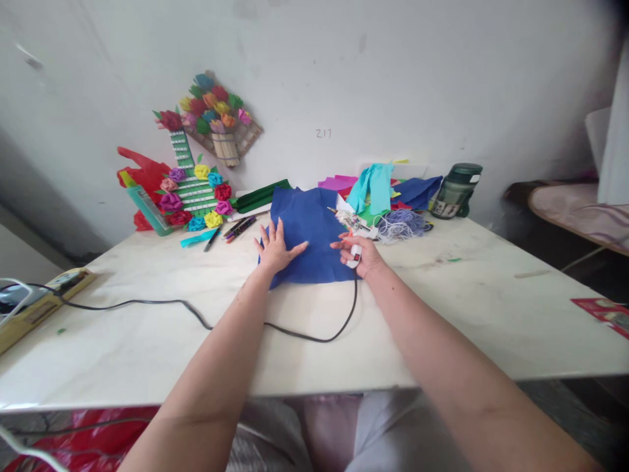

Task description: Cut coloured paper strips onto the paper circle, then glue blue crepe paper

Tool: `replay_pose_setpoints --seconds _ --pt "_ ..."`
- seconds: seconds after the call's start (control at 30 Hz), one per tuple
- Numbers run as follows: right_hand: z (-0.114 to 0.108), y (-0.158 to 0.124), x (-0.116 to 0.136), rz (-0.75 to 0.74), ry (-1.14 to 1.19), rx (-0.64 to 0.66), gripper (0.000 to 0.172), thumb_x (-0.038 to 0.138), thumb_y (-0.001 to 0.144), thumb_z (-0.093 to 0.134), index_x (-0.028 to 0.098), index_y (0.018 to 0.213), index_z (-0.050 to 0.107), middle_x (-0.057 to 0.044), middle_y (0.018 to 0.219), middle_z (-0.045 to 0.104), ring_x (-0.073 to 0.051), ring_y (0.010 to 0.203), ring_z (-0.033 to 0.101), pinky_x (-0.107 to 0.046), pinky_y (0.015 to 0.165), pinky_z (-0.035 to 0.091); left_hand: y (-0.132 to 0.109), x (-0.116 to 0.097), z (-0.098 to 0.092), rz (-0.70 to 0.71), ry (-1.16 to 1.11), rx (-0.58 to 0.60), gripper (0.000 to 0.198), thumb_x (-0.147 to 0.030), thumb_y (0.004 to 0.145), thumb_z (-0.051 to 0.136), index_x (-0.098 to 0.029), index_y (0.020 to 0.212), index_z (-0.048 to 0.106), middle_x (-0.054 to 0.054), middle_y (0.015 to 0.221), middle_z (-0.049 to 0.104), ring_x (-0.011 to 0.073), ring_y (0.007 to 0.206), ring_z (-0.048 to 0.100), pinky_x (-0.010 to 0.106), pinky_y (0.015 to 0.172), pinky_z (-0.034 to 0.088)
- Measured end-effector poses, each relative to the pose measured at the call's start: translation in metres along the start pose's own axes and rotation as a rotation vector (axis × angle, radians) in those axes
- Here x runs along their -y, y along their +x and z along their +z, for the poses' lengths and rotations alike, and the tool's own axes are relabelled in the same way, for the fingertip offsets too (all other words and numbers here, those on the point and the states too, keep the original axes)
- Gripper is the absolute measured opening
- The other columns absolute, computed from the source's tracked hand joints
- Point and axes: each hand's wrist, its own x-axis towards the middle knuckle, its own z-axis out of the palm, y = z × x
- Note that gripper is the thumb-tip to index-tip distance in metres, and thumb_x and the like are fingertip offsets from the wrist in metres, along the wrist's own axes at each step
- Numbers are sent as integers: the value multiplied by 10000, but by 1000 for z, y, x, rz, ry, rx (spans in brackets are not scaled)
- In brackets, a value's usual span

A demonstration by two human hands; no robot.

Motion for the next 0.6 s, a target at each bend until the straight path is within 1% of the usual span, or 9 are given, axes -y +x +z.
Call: replay_pose_setpoints --seconds 0.07,0.13,0.17,0.23,0.3,0.37,0.43,0.5,0.6 --pt "0 0 0 3 -2 0 135 202 633 526 170 763 538 -76 698 696 -46 314 334 -207 369 371 4 8 -6 -56 -64 -71 914 -704 690 371 -198 1409 120 74 1483 58 310 1342 -46 549 1046 64" --pt "0 0 0 6 -5 -5 131 201 634 524 172 760 541 -72 694 696 -48 315 334 -210 371 375 9 18 -11 -112 -149 -148 861 -662 723 377 -178 1401 160 97 1469 147 289 1345 90 474 1057 165" --pt "0 0 0 8 -6 -8 127 200 635 522 173 757 542 -70 692 695 -49 316 333 -211 370 376 12 23 -11 -147 -197 -173 839 -640 736 385 -161 1394 184 118 1446 225 276 1325 195 427 1044 229" --pt "0 0 0 8 -4 -11 119 196 640 516 171 753 544 -69 692 695 -51 315 335 -212 369 379 17 33 -11 -237 -281 -184 775 -594 759 395 -128 1365 268 146 1342 414 254 1220 403 352 982 338" --pt "1 0 0 5 5 -6 114 187 645 513 168 753 545 -73 701 696 -57 327 369 -217 384 403 22 44 -9 -329 -320 -172 646 -536 786 386 -119 1278 421 137 1181 568 237 1094 524 314 912 396" --pt "2 0 0 7 26 6 118 171 641 518 163 755 547 -82 726 697 -80 385 466 -248 458 469 26 55 -7 -399 -322 -163 500 -467 807 375 -129 1115 575 114 1024 647 220 995 581 285 843 429" --pt "4 -1 -1 17 57 33 136 144 623 529 154 757 553 -98 766 698 -125 517 584 -312 602 523 28 64 -9 -447 -309 -147 406 -423 794 409 -143 964 648 97 903 676 208 903 613 265 762 453" --pt "7 -1 -2 34 85 78 150 120 605 539 143 752 560 -115 809 695 -175 677 643 -368 737 518 29 71 -13 -470 -275 -100 335 -409 747 483 -154 857 670 86 800 682 203 811 630 256 687 464" --pt "11 -1 -4 60 102 145 140 110 607 539 141 742 564 -127 860 688 -216 823 647 -400 813 496 29 76 -21 -460 -173 29 268 -402 669 572 -148 670 656 92 674 664 207 711 634 251 617 466"
